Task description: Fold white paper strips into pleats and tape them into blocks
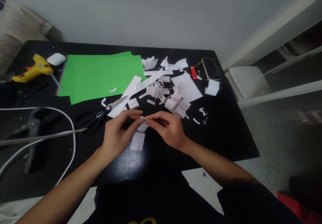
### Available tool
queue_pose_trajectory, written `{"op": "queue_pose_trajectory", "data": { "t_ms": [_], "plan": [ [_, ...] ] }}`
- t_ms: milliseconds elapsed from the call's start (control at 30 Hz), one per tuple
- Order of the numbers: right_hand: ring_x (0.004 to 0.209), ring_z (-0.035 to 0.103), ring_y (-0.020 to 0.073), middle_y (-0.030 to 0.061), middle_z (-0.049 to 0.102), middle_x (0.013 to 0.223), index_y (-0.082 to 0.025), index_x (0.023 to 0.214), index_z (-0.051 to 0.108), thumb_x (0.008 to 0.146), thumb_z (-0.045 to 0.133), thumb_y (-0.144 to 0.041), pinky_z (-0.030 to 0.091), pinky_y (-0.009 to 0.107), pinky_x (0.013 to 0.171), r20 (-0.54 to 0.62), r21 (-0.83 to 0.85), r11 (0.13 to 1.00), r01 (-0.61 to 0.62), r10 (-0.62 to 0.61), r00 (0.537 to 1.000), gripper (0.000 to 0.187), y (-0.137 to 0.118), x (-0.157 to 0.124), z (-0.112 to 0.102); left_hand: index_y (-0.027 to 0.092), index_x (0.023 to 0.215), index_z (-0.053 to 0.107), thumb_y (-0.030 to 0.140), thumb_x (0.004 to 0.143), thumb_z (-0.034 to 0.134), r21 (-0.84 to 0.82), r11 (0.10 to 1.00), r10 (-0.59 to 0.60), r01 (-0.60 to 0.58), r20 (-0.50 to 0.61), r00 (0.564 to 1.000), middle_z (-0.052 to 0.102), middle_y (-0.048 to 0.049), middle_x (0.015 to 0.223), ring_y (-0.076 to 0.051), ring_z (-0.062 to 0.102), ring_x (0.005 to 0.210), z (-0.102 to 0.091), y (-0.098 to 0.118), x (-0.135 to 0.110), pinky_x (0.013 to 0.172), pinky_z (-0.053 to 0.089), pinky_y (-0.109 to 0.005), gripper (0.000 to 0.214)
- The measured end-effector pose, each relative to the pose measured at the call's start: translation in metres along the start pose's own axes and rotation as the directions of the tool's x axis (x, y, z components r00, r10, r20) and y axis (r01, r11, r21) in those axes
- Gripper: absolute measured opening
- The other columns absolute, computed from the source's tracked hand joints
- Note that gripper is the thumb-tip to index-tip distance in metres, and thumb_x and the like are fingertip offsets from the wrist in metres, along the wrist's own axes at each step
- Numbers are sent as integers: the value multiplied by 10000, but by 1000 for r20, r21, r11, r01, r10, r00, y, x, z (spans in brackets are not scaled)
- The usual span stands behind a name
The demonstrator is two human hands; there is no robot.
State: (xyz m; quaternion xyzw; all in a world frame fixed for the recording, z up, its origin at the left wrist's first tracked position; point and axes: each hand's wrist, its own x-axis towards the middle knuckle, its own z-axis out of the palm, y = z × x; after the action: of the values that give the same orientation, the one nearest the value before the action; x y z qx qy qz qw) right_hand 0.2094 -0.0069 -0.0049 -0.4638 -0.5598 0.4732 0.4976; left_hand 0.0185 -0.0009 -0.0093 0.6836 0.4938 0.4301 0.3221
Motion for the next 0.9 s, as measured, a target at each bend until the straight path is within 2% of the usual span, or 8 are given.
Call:
{"op": "queue_pose_trajectory", "data": {
  "t_ms": [133, 400, 733, 900],
  "plan": [
    [840, 756, 173, 21, 808, 910, -235, 919, 811, 860, 813, -252, 610, 312, 784, 16, 35, 999, -7, 7, 1000, 62, 1, 0, 0, 234, 1009, 766, 295, 939, 736, -3, 999, -51, 51, 30, 998, 795, 0, 947, -145, 734, 838, -2, 5, 2, 769, 584, -257, 98],
    [848, 727, 159, 13, 772, 909, -224, 923, 772, 877, 789, -283, 597, 301, 789, 44, 92, 994, -57, 53, 998, 77, 1, 0, 1, 226, 964, 754, 329, 950, 710, -61, 991, -110, 116, 88, 990, 773, 5, 909, -142, 711, 802, -4, 7, 2, 727, 562, -253, 113],
    [826, 704, 155, 12, 746, 892, -217, 915, 747, 895, 762, -272, 568, 295, 760, 57, 51, 997, -56, 53, 997, 61, 5, 0, 1, 212, 963, 728, 308, 967, 670, 13, 999, -50, 49, 150, 987, 752, 5, 877, -134, 690, 770, -5, 5, 4, 711, 547, -240, 113],
    [833, 707, 162, 14, 743, 899, -221, 948, 740, 888, 771, -312, 578, 299, 769, 81, 59, 995, -85, 80, 994, 114, 6, 1, 0, 208, 957, 728, 296, 967, 665, 23, 1000, -23, 20, 137, 990, 755, 2, 877, -136, 692, 774, -5, 5, 4, 707, 542, -239, 109]
  ]
}}
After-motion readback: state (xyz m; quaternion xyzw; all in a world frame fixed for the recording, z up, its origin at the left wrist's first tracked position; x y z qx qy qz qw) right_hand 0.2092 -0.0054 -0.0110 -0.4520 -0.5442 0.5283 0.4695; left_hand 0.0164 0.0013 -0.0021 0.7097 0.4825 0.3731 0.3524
